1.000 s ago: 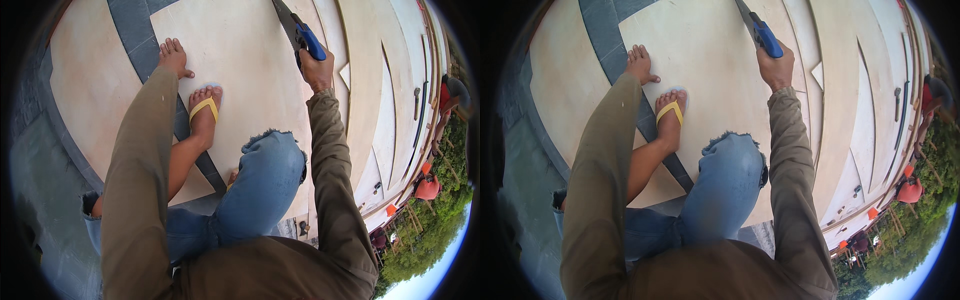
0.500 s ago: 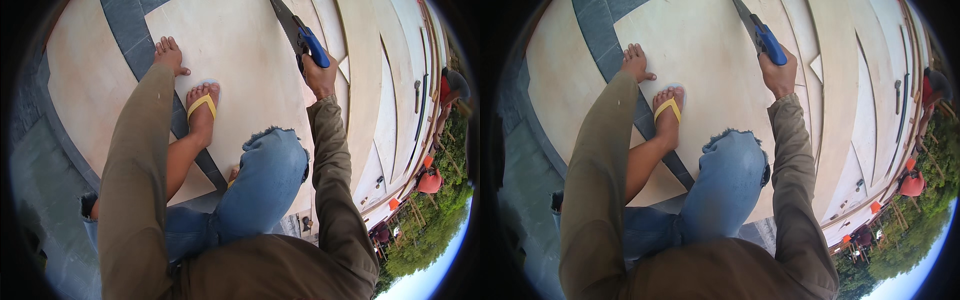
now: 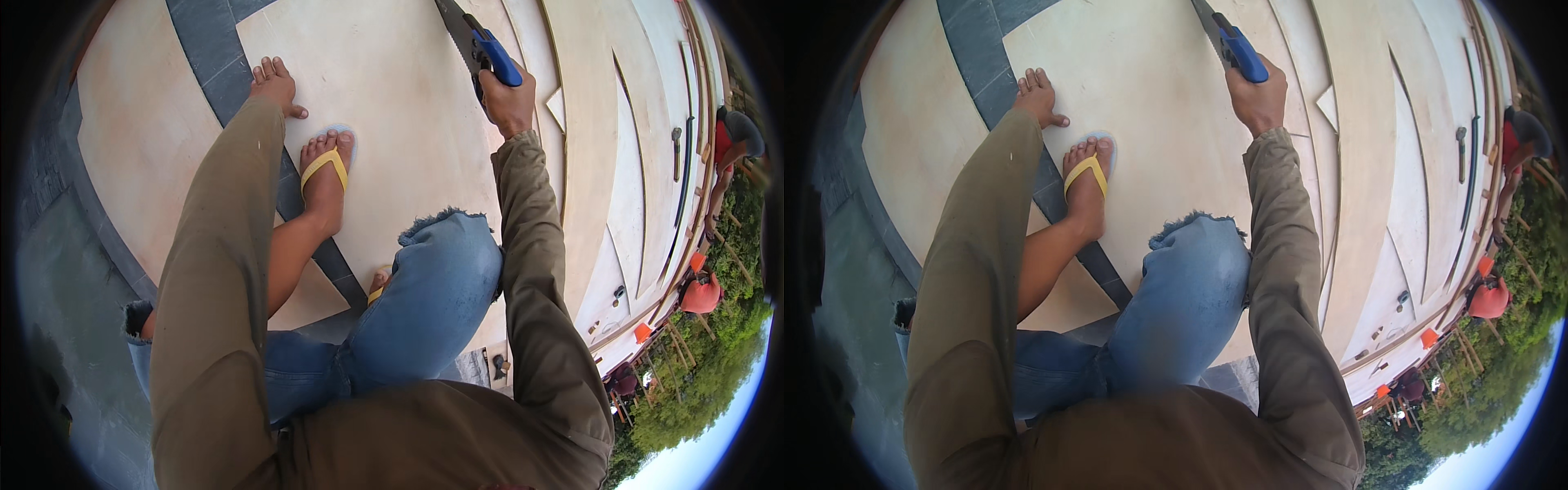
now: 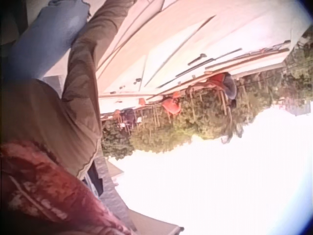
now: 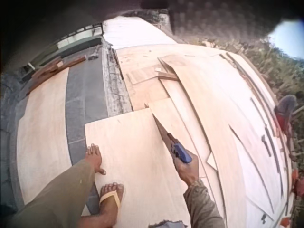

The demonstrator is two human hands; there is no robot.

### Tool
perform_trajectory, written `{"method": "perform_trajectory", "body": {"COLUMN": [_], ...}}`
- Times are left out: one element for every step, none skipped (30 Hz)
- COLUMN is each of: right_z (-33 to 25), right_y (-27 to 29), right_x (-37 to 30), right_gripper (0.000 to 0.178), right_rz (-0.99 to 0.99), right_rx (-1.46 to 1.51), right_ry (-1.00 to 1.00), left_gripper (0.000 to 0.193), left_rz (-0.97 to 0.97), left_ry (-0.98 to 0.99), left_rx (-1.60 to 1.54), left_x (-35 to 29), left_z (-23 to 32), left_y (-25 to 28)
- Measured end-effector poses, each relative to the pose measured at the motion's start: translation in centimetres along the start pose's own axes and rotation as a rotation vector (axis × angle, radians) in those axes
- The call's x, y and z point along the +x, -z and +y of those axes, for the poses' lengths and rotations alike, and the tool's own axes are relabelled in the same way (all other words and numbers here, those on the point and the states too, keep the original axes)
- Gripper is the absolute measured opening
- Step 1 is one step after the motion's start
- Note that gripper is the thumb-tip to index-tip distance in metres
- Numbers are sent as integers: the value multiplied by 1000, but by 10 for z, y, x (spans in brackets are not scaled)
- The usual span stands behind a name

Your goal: The person sits on a tiled floor, handles red plastic spacers, then picks up a hand saw and cuts a large plywood sheet. The person positions the sheet, saws along a marked line, and separates a piece of wood.

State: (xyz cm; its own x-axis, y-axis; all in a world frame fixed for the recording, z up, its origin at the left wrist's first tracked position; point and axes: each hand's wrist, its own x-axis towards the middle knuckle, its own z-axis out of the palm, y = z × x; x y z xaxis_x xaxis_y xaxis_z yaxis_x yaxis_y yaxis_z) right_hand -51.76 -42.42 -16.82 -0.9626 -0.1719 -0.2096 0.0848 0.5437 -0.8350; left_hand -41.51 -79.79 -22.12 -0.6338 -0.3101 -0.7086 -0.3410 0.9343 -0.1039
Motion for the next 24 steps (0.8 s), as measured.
{"method": "perform_trajectory", "body": {"right_z": [3, 6, 9, 10, 9, 7, 1, -4, -8, -15, -16, -17, -16, -15, -11, -7, -3, 2, 3, 5, 3, 4, 2, 2], "right_y": [4, 14, 31, 47, 67, 82, 87, 89, 80, 71, 51, 28, 17, 9, 8, 12, 23, 32, 50, 65, 76, 79, 77, 70], "right_x": [-7, -27, -65, -101, -140, -165, -176, -175, -157, -134, -92, -55, -25, -13, -12, -22, -48, -80, -119, -148, -164, -166, -158, -136], "right_gripper": [22, 25, 34, 35, 37, 39, 40, 40, 39, 39, 35, 30, 23, 20, 25, 29, 32, 36, 42, 47, 44, 42, 39, 38], "right_rz": [4, -4, 60, 73, 76, 75, 63, 70, 79, 74, 61, 55, -3, 15, 20, -2, 48, 17, 71, -10, 50, 60, 61, 129], "right_rx": [14, 55, 90, 104, 108, 65, 23, -7, 16, 34, 9, 110, 165, 172, 164, 141, 112, 67, 2, -135, -45, 36, 40, 101], "right_ry": [-53, 50, -36, 11, 98, 132, 54, -3, 34, 30, -13, -72, -113, -122, -196, -122, -40, 57, 45, 57, 44, 93, -15, -61], "left_gripper": [141, 141, 141, 141, 141, 141, 140, 140, 141, 141, 140, 140, 140, 139, 139, 139, 138, 138, 138, 137, 137, 137, 137, 137], "left_rz": [-25, -52, -41, -46, -42, -55, -54, -21, -37, -49, -38, -26, -17, -33, -25, -2, -3, -8, -13, 10, 19, 0, 23, 17], "left_ry": [8, 17, 9, 13, 6, 12, 12, 19, 26, 33, 28, 26, 22, 14, 5, 3, -13, -15, -4, -9, -20, -14, -18, -13], "left_rx": [12, 13, -24, 1, -3, 5, -7, -19, -24, -24, -30, -32, -30, -44, -54, -62, -64, -54, -69, -52, -53, -33, -43, -35], "left_x": [0, 0, 2, 4, 6, 8, 9, 11, 13, 13, 13, 11, 9, 5, 4, 3, 3, 4, 4, 5, 6, 7, 7, 8], "left_z": [1, 1, 2, 2, 2, 1, 1, -1, -1, -1, -1, -2, -1, -1, -1, 0, 0, 1, 1, 1, 0, 0, -2, -2], "left_y": [2, 2, 3, 3, 2, 2, 0, -1, -3, -4, -5, -4, -4, -5, -3, -2, -1, 0, 1, 1, 1, 1, 0, -1]}}
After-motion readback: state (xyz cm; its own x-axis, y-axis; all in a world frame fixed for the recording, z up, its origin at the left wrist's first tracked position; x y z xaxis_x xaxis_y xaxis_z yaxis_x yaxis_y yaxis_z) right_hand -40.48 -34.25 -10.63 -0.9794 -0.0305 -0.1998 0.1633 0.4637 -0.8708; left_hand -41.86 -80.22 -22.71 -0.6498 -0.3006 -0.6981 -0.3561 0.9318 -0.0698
